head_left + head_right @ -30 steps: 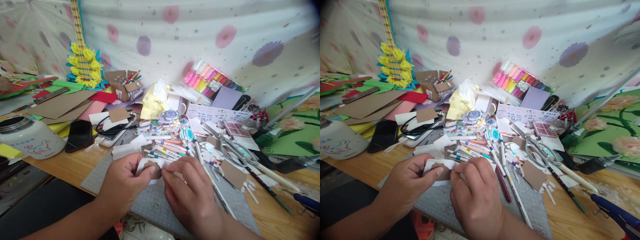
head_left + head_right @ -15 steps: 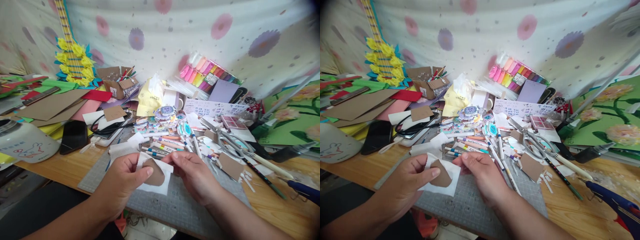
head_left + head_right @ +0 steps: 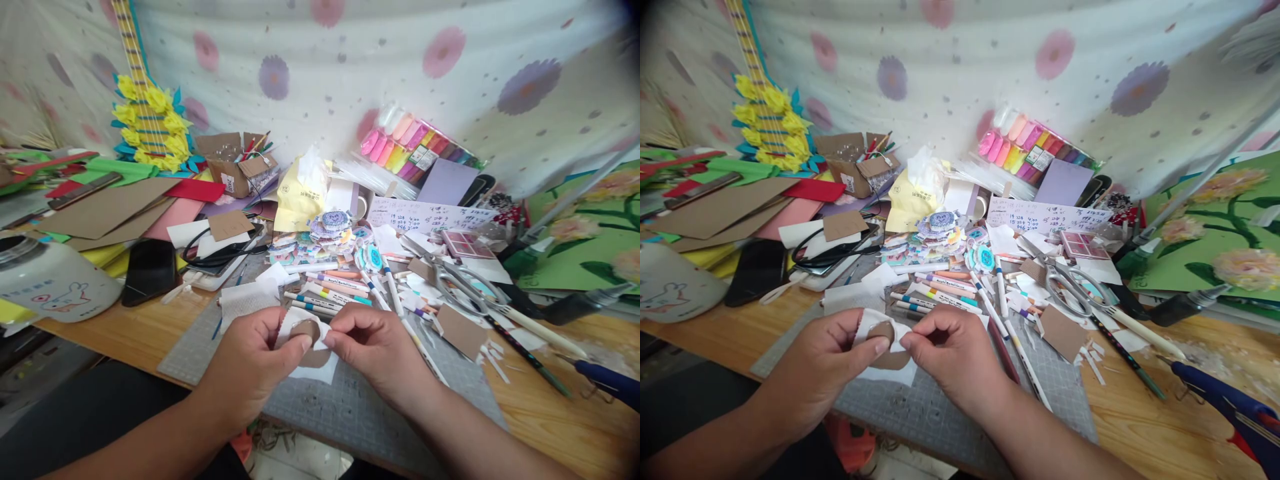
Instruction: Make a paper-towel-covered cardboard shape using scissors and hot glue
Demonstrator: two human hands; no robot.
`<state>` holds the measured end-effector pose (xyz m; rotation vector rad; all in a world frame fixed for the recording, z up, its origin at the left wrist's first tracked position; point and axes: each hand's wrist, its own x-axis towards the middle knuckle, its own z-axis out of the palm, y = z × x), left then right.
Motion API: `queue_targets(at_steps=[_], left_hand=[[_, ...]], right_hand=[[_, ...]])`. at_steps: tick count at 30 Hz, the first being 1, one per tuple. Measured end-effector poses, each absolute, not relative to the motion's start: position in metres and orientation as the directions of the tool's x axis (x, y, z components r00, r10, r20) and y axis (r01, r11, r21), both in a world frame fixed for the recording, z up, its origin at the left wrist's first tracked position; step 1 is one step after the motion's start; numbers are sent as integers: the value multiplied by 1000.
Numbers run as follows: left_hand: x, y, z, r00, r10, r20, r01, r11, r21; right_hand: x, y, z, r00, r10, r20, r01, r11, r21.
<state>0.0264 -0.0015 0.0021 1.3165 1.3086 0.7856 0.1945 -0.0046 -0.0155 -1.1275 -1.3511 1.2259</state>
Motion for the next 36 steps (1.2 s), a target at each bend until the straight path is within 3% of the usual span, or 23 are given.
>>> queue_targets(at_steps=[7,12,17,21,28,36], left_hand=[[25,1,3,285,921,-266,185,219,958],[27,1,4,247,935,-253,204,205,957],[28,0,3,238,935,-262,206,215,955],[27,-1,0,224,942,-251,220,202,954],[29,-1,-4,200,950,-240,135,216,967],[36,-5,-8,302,892,-337,-201,405,892]], right_hand=[[201,-1,-21,-255,967,-26,-261,-95,-961],[196,-2,-19,-201,980,-10,-122,-35,-992],[192,-7,-21,-123,982,146,157,165,-974],[189,-10,-26,-121,975,187,271,213,-939],[186,-10,-27,-91,980,179,246,196,-949],[184,-11,-31,10,982,189,152,185,-971]])
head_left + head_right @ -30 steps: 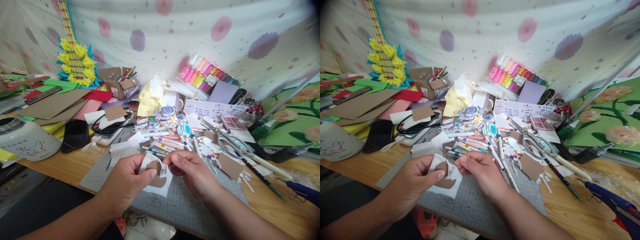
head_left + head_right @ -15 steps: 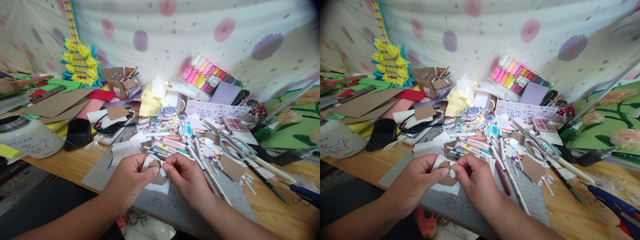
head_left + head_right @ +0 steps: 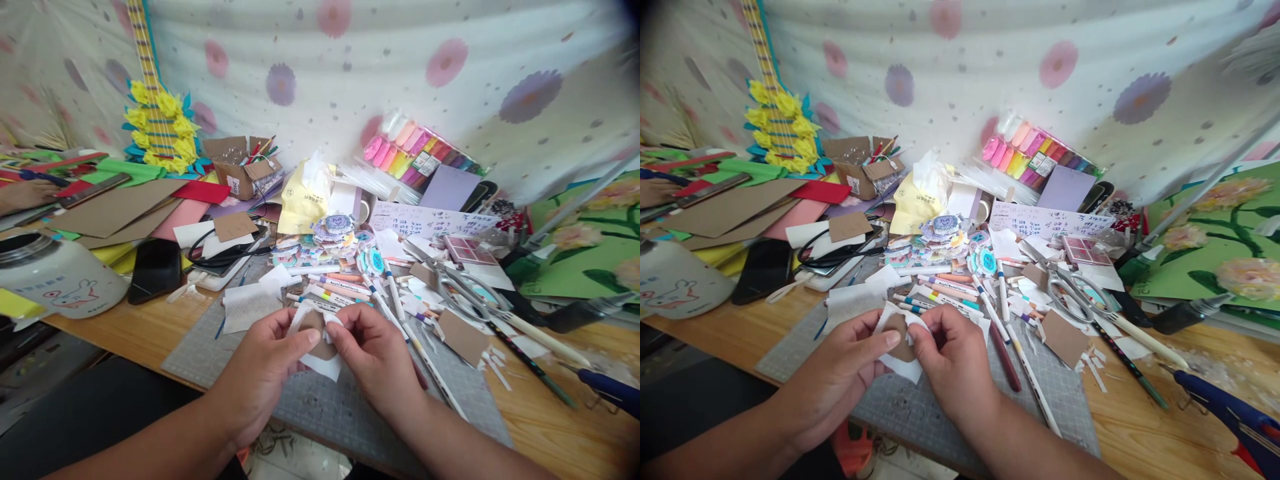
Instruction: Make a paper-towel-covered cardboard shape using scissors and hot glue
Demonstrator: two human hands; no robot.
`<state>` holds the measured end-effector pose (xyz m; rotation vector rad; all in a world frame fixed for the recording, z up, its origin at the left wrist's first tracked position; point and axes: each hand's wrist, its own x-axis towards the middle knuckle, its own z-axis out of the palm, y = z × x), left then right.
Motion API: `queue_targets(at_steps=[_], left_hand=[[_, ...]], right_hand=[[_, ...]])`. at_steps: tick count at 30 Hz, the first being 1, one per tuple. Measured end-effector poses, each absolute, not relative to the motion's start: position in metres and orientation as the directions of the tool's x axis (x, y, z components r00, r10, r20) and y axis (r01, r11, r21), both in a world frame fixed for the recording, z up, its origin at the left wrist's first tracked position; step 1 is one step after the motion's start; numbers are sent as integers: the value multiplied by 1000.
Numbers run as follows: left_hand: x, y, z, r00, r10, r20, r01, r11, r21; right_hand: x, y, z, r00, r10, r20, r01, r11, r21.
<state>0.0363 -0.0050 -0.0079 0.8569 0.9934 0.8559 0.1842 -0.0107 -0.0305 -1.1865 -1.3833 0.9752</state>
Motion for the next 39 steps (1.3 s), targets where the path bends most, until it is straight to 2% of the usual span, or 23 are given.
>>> queue_targets(at_steps=[4,9,14,18,20,22,25,29,32,34,36,39], left_hand=[[39,-5,-12,339,891,-301,-220,386,896],[41,-6,-12,289,918,-271,-224,340,913],[38,-5,-8,288,919,-268,-144,318,937],[37,-5,-4,314,894,-318,-32,345,938],[37,-5,-2,320,888,-331,12,346,938],[36,-6,-1,323,885,-334,35,342,939],[33,-5,-1,358,877,-322,27,335,942],[30,-3,-2,394,866,-308,-4,337,941],[28,-1,-3,370,876,-310,21,326,945],[28,0,-4,358,882,-307,48,311,949],[27,1,-3,343,892,-295,101,277,956],[26,2,0,318,907,-275,252,199,947]], right_hand=[[182,-11,-29,29,980,198,148,192,-970],[178,-12,-27,57,973,222,160,211,-964],[186,-11,-30,-13,978,209,-34,209,-977],[194,-6,-34,-118,985,126,-246,94,-965],[197,-5,-33,-214,968,128,-283,64,-957],[200,-5,-30,-273,939,209,-223,149,-963],[205,-8,-23,-317,863,394,-15,411,-912],[211,-9,-19,-467,662,586,202,725,-659],[213,-7,-19,-539,576,615,242,805,-542],[214,-7,-19,-535,580,614,215,796,-566],[214,-7,-20,-495,643,585,139,723,-677],[210,-8,-24,-307,846,437,-45,445,-894]])
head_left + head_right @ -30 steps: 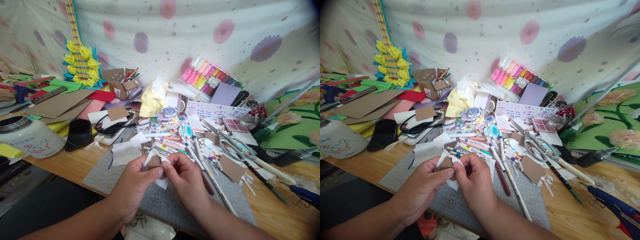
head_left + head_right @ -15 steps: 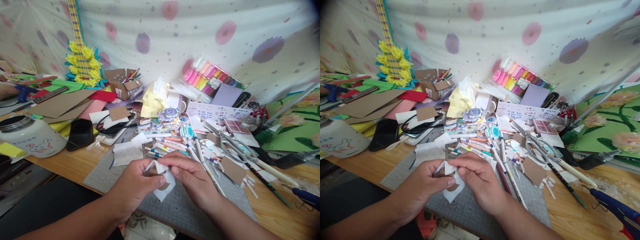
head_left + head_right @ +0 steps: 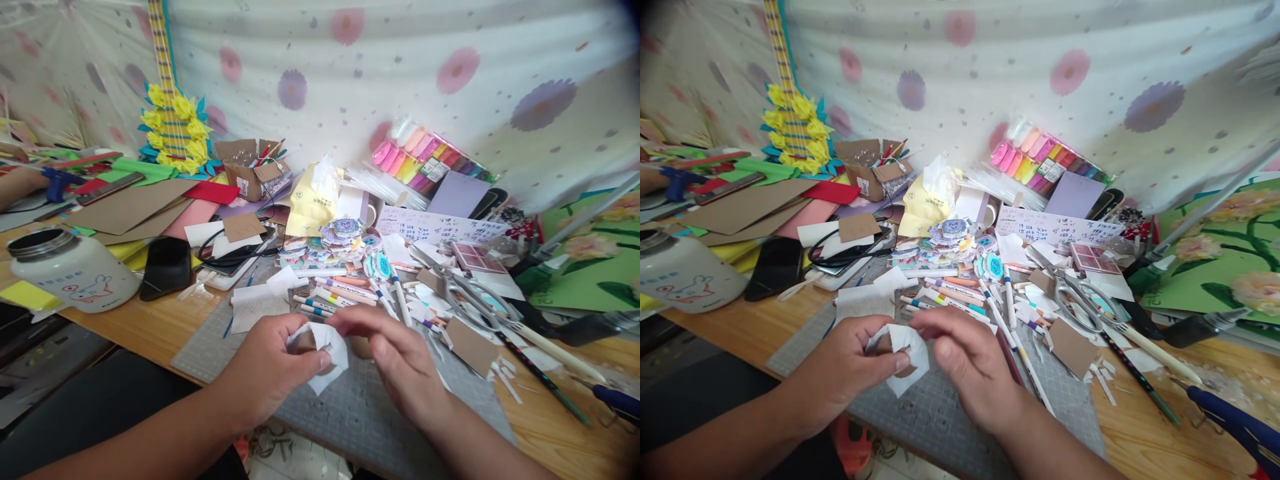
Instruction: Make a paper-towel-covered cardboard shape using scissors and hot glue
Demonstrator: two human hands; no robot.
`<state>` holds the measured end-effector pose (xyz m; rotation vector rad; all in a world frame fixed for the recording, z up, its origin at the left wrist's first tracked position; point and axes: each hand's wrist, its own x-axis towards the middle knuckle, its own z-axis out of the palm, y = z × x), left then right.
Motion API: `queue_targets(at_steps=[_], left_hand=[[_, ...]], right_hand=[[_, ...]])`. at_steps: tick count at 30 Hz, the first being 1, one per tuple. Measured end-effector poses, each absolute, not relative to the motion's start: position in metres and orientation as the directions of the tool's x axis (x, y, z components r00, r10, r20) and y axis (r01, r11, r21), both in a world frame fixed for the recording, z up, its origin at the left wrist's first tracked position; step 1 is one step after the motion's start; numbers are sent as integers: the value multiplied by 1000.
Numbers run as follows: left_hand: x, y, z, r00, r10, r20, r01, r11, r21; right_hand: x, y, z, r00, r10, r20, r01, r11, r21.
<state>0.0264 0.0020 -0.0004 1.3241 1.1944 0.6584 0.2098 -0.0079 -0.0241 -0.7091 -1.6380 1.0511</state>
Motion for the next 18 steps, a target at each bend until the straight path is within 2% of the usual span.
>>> queue_targets(at_steps=[3,6,13,18], left_hand=[[28,1,2,323,911,-257,377,125,918],[32,0,1,340,913,-226,443,56,895],[35,-1,-2,320,931,-175,579,-46,814],[34,0,-5,337,912,-232,523,24,852]], right_hand=[[203,-6,-26,-196,961,197,-125,175,-977],[196,-4,-25,-216,973,81,-84,64,-994],[188,-4,-23,-155,982,105,15,109,-994],[189,-5,-25,-148,973,179,147,200,-969]])
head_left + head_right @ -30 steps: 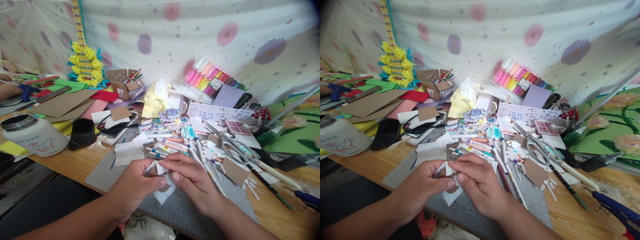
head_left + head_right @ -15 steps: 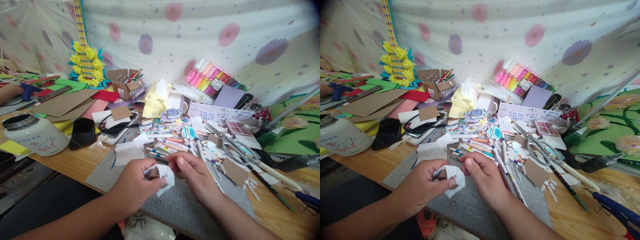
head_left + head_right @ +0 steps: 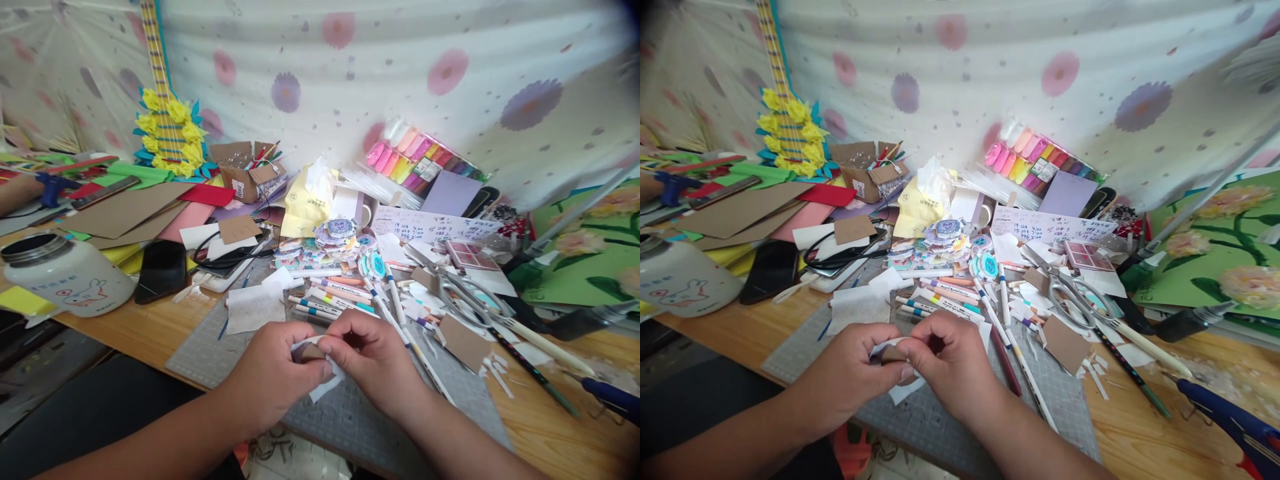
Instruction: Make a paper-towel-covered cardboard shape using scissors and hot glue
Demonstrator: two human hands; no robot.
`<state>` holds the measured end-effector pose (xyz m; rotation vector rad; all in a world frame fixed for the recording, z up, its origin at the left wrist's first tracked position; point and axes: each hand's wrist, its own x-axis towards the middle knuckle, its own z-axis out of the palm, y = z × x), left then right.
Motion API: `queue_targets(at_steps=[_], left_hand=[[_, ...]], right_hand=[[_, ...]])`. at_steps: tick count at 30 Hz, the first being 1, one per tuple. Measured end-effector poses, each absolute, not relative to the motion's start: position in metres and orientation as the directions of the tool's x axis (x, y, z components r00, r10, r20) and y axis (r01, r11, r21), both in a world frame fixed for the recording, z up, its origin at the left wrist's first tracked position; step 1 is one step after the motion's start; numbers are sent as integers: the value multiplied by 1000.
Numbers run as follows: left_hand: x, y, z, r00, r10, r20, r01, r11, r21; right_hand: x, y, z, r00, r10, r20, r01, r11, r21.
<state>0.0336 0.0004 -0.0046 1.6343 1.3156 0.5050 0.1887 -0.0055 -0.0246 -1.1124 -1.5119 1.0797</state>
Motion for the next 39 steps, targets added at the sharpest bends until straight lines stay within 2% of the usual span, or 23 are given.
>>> queue_targets(at_steps=[8,13,18,29,36,39], left_hand=[[31,1,-5,351,894,-278,460,95,883],[29,0,-3,334,905,-263,402,115,908],[30,1,-3,284,929,-237,436,95,895],[34,0,-6,274,936,-220,353,115,928],[35,-2,-7,211,962,-174,383,82,920],[36,-3,-9,187,969,-164,403,76,912]], right_hand=[[188,-6,-25,-183,970,162,137,188,-973],[187,-5,-23,-210,976,51,52,63,-997],[188,-4,-26,-199,980,-7,28,-2,-1000],[191,-5,-28,-204,979,28,33,35,-999],[188,-2,-29,-155,988,2,-84,-11,-996],[187,-3,-29,-130,991,35,-61,27,-998]])
